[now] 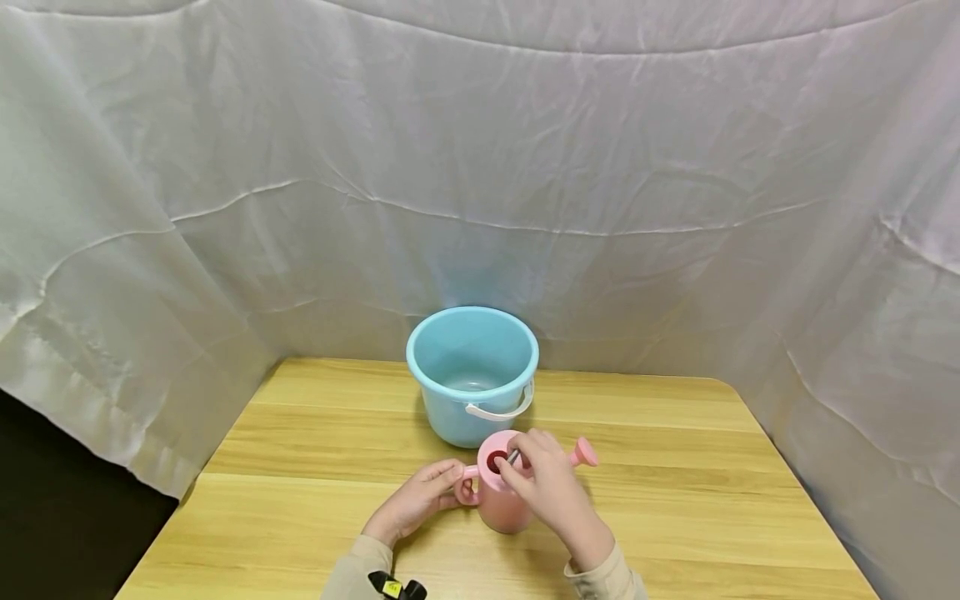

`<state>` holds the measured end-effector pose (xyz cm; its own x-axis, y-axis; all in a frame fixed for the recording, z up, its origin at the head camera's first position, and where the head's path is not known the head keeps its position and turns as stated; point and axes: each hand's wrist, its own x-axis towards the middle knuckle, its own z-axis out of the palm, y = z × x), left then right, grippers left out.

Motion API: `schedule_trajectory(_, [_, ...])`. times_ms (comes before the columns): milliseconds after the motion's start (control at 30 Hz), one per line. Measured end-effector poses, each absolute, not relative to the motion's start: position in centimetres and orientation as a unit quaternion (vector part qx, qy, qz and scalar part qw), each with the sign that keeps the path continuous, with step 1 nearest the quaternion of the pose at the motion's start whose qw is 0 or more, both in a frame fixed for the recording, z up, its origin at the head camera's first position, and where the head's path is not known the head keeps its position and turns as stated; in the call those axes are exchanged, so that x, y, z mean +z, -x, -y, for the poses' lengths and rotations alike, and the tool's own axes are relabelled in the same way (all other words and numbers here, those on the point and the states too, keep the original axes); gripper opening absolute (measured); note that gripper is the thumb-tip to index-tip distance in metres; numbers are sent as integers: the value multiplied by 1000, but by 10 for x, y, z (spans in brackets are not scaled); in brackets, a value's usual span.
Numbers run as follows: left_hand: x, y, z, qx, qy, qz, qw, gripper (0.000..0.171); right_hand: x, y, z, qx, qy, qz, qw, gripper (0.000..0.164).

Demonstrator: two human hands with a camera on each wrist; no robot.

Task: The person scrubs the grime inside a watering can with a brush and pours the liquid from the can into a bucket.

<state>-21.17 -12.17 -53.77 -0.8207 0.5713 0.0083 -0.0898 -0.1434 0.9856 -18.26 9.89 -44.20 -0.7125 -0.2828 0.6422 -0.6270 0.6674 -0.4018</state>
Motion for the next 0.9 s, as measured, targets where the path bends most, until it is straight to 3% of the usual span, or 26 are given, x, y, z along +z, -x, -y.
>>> schedule_trajectory(233, [-538, 212, 121, 731, -197, -613, 226, 34, -435, 180, -100, 324, -255, 849, 329, 19])
schedule_trajectory(500, [-541, 214, 121, 731, -201, -612, 225, 33, -433, 179, -101, 333, -252, 837, 353, 19])
schedule_trajectory(900, [-541, 213, 121, 730, -198, -615, 223, 45, -439, 182, -99, 322, -230, 873, 285, 25])
